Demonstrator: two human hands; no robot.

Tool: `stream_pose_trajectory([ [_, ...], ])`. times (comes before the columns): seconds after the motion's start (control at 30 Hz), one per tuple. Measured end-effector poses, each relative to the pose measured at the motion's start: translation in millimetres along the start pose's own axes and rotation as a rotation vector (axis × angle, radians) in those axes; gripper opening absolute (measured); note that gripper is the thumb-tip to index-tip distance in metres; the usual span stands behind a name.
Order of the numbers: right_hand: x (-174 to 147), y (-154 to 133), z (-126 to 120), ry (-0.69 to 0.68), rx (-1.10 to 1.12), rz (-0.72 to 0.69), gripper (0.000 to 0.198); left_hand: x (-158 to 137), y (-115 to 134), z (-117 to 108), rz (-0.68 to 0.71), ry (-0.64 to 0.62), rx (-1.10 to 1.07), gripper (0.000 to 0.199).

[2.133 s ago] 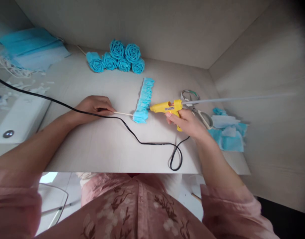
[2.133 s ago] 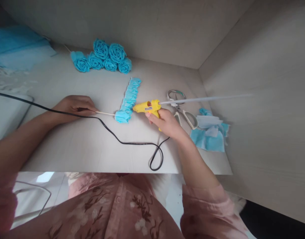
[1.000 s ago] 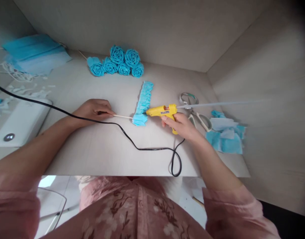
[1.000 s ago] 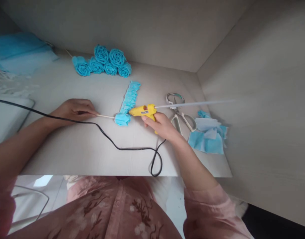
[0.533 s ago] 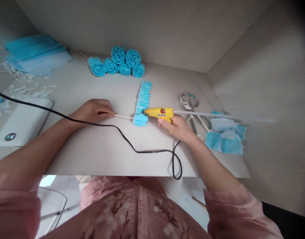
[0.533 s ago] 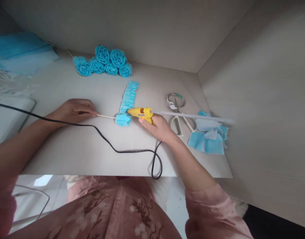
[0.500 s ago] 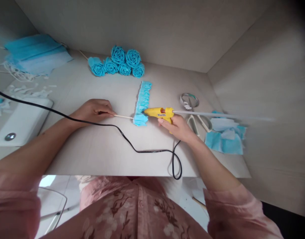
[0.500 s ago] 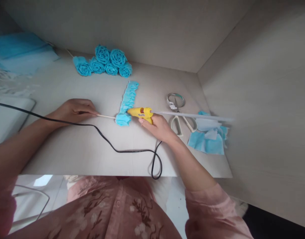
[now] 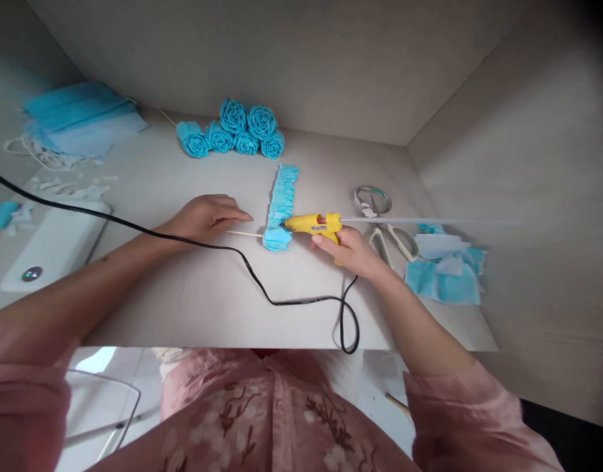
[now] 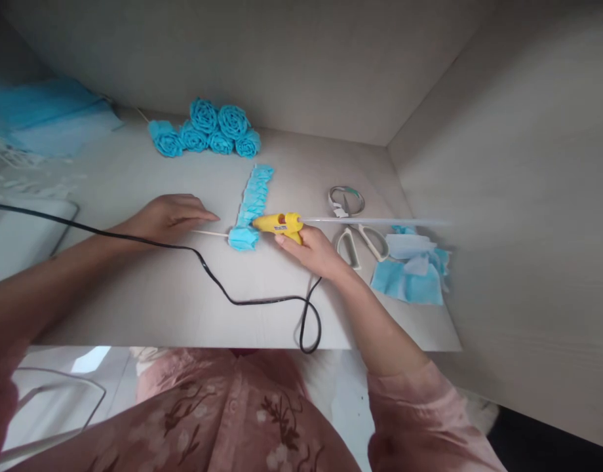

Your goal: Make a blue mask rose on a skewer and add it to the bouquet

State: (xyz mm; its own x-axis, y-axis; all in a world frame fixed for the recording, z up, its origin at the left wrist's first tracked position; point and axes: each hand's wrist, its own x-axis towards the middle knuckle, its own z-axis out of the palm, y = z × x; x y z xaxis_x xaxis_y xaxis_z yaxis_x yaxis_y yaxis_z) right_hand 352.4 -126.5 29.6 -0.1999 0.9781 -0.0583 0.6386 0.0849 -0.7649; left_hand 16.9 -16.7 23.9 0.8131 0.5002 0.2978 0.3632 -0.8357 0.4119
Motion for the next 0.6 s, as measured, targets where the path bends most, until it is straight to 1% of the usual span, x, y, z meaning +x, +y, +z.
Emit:
stream_pose_trajectory([
  [0.13,0,-1,-1,-0.009,0.005,-0.001,0.054,15,-1,6,0.059,-0.011,0.008,0.038],
  [0.37,0,-1,-1,-0.022,0.023,0.02,0.058,30,-11,26,0.135,0.063,0.024,0.039],
  [0.47,0,-3,-3,-0.04,0.036,0.055,0.057,31,-12,31,0.129,0.078,0.011,0.039],
  [0.6,0,-6,-4,-0.048,0.049,0.05,0.053,29,-10,33,0.088,0.069,-0.037,0.037],
])
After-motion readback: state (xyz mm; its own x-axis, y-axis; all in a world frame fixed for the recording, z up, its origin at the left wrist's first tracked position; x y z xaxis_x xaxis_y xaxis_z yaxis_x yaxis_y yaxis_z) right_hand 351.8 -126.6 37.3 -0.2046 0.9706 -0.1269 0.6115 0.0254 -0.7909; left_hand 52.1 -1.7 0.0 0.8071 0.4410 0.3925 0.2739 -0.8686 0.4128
